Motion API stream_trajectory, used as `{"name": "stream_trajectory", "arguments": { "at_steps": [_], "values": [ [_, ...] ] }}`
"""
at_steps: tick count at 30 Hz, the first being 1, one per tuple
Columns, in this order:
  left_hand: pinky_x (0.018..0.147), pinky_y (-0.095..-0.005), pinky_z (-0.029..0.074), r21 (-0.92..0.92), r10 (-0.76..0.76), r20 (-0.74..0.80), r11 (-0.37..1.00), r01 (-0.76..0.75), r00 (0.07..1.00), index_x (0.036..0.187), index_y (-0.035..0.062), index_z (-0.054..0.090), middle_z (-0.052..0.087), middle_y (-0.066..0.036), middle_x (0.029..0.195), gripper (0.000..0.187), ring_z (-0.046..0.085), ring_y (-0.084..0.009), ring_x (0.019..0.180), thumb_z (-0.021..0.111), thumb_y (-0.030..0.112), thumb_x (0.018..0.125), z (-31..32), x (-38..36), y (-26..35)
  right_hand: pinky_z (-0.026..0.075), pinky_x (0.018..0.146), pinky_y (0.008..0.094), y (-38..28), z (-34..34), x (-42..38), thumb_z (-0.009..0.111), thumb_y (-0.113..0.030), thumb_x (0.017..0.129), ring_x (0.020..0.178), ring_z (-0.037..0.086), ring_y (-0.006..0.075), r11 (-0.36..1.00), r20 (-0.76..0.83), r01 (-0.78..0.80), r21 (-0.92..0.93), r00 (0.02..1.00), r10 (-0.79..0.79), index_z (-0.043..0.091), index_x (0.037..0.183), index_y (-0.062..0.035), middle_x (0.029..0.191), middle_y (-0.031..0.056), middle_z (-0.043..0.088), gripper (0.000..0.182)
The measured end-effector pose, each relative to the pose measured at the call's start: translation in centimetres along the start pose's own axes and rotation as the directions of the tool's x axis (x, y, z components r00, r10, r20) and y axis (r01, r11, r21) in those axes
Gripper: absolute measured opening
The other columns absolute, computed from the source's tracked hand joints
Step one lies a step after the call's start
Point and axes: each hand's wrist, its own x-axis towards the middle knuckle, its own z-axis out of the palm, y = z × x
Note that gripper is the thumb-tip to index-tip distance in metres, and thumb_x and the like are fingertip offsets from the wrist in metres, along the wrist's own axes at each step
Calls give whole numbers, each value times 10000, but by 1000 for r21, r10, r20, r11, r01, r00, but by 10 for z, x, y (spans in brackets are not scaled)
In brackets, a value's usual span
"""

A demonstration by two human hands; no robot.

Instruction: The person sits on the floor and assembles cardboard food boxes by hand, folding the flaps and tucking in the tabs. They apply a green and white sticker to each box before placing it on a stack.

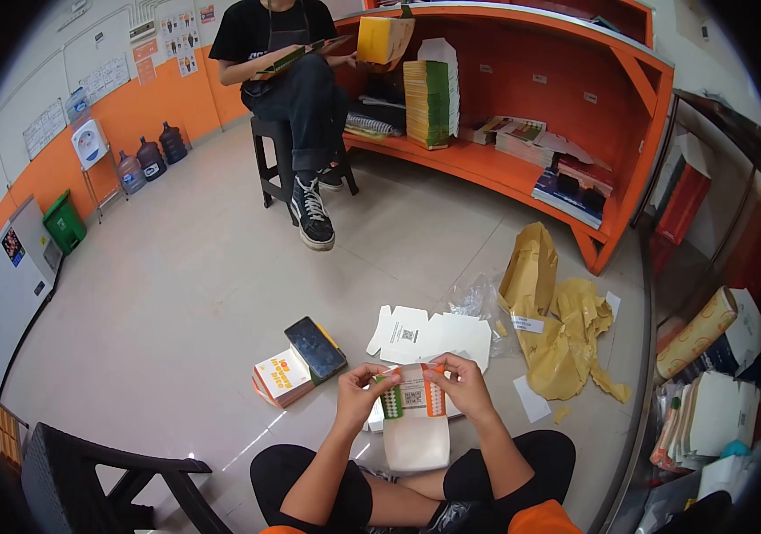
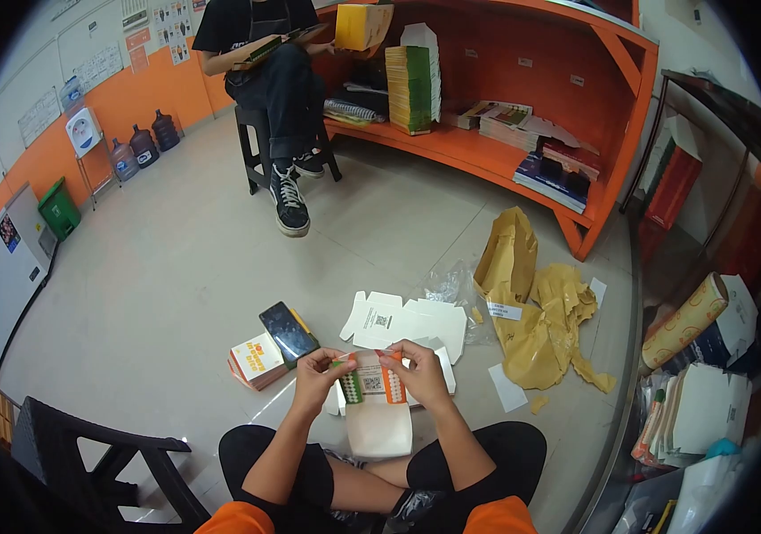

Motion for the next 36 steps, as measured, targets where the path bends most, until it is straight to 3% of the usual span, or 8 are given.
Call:
{"name": "stream_trajectory", "arguments": {
  "at_steps": [3,9,18,24,28,31,34,36],
  "values": [
    [595,-206,488,59,-30,-30,998,31,999,891,-3,656,676,-55,803,145,612,-83,665,724,99,813,3,-4,14,491,600,242,-5,7,-1,651,-155,887,713,613,85,997,-90,74,-3,993,-74,668,941,20,805,55,676,184],
    [711,-247,550,-197,-15,15,980,18,1000,925,-49,639,677,-134,918,152,679,-184,842,688,67,839,8,-6,12,509,565,242,-13,8,-3,607,-174,924,696,640,151,881,-4,-169,442,982,190,661,948,56,843,109,660,237],
    [796,-323,566,-274,51,-30,960,-58,998,847,-66,613,654,-178,945,134,675,-286,915,664,58,857,11,-9,12,483,572,237,-18,12,-1,639,-117,894,636,572,114,915,-73,133,381,991,-113,669,924,41,869,87,599,163],
    [605,-231,420,-39,183,10,982,-183,983,645,-1,551,628,-68,778,266,568,-89,668,672,85,867,12,-9,5,454,540,233,-6,19,-2,632,-29,875,661,551,100,885,-133,121,450,989,-68,525,627,2,806,49,522,272],
    [602,-218,359,-99,273,-52,956,-277,961,577,37,447,509,-8,621,347,462,-65,621,668,45,845,15,-14,11,514,645,231,0,30,-4,652,63,808,888,538,126,906,-144,173,386,982,-126,420,875,-20,973,73,420,255],
    [659,-226,404,-46,343,25,939,-342,939,740,40,485,533,-39,775,216,507,-88,733,688,23,810,5,-12,1,565,832,310,-15,33,-3,632,160,755,1054,514,219,889,-112,169,425,985,-133,189,1092,-103,1156,117,291,616],
    [749,-260,462,62,521,-227,851,-522,823,967,43,453,516,-99,1025,318,524,-125,903,708,1,783,22,-10,20,566,815,307,-22,44,-4,619,143,776,1054,516,208,836,-170,393,383,920,-355,226,1104,-78,1166,117,301,557],
    [872,-292,462,-136,355,-273,906,-401,894,1139,43,387,452,-122,1155,480,489,-173,1073,695,-32,778,20,-9,21,542,771,299,-16,50,-9,545,173,802,1046,577,235,868,-104,486,106,873,-476,253,1082,-78,1138,119,317,476]
  ]
}}
